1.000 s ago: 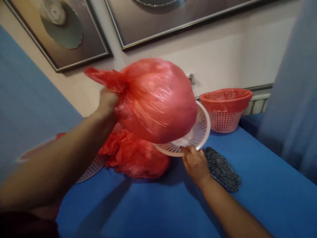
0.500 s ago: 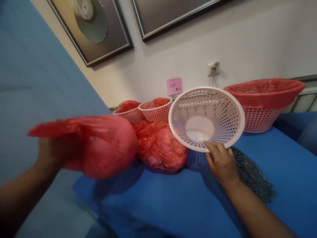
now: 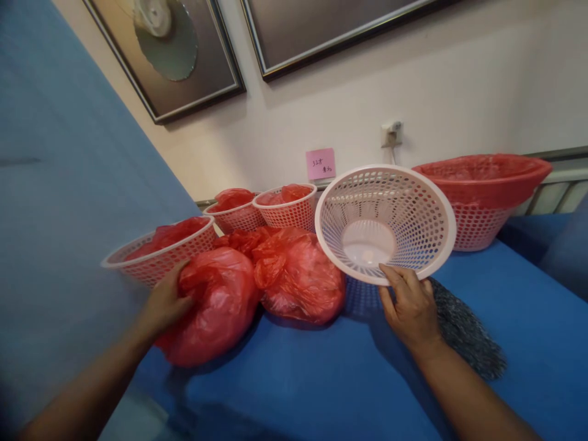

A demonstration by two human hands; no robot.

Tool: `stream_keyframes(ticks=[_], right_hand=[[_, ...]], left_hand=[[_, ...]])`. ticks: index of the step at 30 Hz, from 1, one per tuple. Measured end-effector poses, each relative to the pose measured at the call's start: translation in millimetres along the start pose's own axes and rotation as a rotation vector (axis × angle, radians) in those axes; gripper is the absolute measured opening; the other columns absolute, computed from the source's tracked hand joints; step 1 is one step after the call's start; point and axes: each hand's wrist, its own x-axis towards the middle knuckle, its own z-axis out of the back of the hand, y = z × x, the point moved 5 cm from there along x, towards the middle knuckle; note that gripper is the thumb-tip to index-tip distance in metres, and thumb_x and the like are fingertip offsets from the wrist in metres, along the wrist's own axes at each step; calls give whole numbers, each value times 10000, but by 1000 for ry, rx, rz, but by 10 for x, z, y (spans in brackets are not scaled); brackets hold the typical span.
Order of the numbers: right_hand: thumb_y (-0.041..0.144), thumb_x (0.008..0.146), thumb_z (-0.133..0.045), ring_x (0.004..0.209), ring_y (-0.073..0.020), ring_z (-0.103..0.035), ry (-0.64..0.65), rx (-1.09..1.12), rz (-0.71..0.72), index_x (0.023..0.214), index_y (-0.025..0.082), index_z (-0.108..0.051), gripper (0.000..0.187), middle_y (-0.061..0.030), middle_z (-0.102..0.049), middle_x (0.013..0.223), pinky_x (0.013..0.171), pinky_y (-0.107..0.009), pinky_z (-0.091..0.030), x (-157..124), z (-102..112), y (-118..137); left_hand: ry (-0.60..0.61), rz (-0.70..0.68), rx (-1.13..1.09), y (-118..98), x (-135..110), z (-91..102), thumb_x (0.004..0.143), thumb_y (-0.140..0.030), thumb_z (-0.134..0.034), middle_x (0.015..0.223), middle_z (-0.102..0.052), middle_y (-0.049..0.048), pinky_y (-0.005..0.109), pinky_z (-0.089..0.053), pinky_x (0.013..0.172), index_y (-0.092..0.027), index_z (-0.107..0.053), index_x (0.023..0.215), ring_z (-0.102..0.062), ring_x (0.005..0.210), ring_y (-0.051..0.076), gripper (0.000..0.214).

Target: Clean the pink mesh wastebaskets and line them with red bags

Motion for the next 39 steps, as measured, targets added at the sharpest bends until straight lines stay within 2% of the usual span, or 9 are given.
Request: stream_keyframes(ticks=[6, 11, 14, 18, 22, 27, 30, 35, 39], right_hand=[[227, 972, -561, 991, -244, -671, 34, 24, -20, 1298, 174, -597, 333, -108, -693, 1091, 825, -370, -447, -3, -23, -15], [241, 973, -571, 1008, -255, -664, 17, 58, -39, 1304, 165, -591, 340, -118, -684, 1098, 860, -384, -466, 24, 10, 6], [279, 963, -608, 1034, -270, -654, 4, 79, -38, 1326, 150, -580, 386, -133, -673, 1116, 878, -397, -475, 44, 26, 31], [315, 966, -626, 1048, -272, -646, -7, 98, -36, 1327, 158, -574, 398, -132, -665, 1123, 890, -404, -473, 56, 27, 44], [320, 954, -664, 1003, -249, -662, -55, 76, -23, 1181, 189, -640, 263, -105, -673, 1083, 859, -383, -443, 74, 71, 73], [315, 941, -694, 951, -229, -676, -77, 23, -19, 1069, 201, -664, 174, -78, -688, 1030, 868, -387, -392, 118, 122, 90], [318, 944, -691, 966, -232, -670, -99, 4, -41, 1073, 189, -661, 185, -85, -686, 1033, 869, -379, -393, 129, 135, 38], [348, 944, -684, 986, -237, -658, -103, 1, -67, 1086, 191, -658, 213, -94, -675, 1059, 865, -371, -395, 112, 114, -13], [354, 951, -672, 980, -235, -654, -66, 26, -70, 1090, 194, -655, 212, -91, -673, 1054, 847, -366, -394, 107, 81, 5]], left_hand=[[-143, -140, 129, -339, -274, 47, 875, -407, -495, 1648, -359, 115, 601, -270, 1208, -241, -391, 1513, -265, 1538, 376, 667], [245, -119, 331, -267, -357, -687, 958, -461, -418, 1566, -480, 190, 630, -292, 1162, -146, -560, 1421, -355, 1495, 395, 578], [379, -130, 359, -219, -322, -902, 973, -446, -418, 1541, -510, 198, 600, -335, 1139, -133, -584, 1399, -415, 1463, 382, 554], [160, -138, 349, -427, -278, -697, 953, -412, -478, 1517, -528, 219, 674, -283, 1139, -123, -589, 1371, -433, 1435, 423, 520], [-211, -320, 107, -999, -467, -444, 957, -356, -520, 1513, -524, 200, 651, -266, 1178, -165, -532, 1393, -408, 1454, 391, 476], [-98, -438, -311, -1579, -653, -788, 966, -324, -556, 1518, -515, 149, 530, -426, 1147, -240, -452, 1448, -489, 1411, 305, 501], [-3, -439, -336, -1680, -537, -1109, 947, -313, -573, 1558, -466, 160, 557, -401, 1169, -218, -466, 1437, -435, 1456, 325, 510], [-176, -129, -189, -1485, -3, -1281, 877, -406, -681, 1664, -223, 256, 609, -259, 1223, -110, -402, 1494, -202, 1552, 415, 739], [4, 25, -69, -1440, 311, -1528, 790, -496, -771, 1674, -162, 286, 629, -296, 1183, -77, -300, 1560, -201, 1532, 483, 995]])
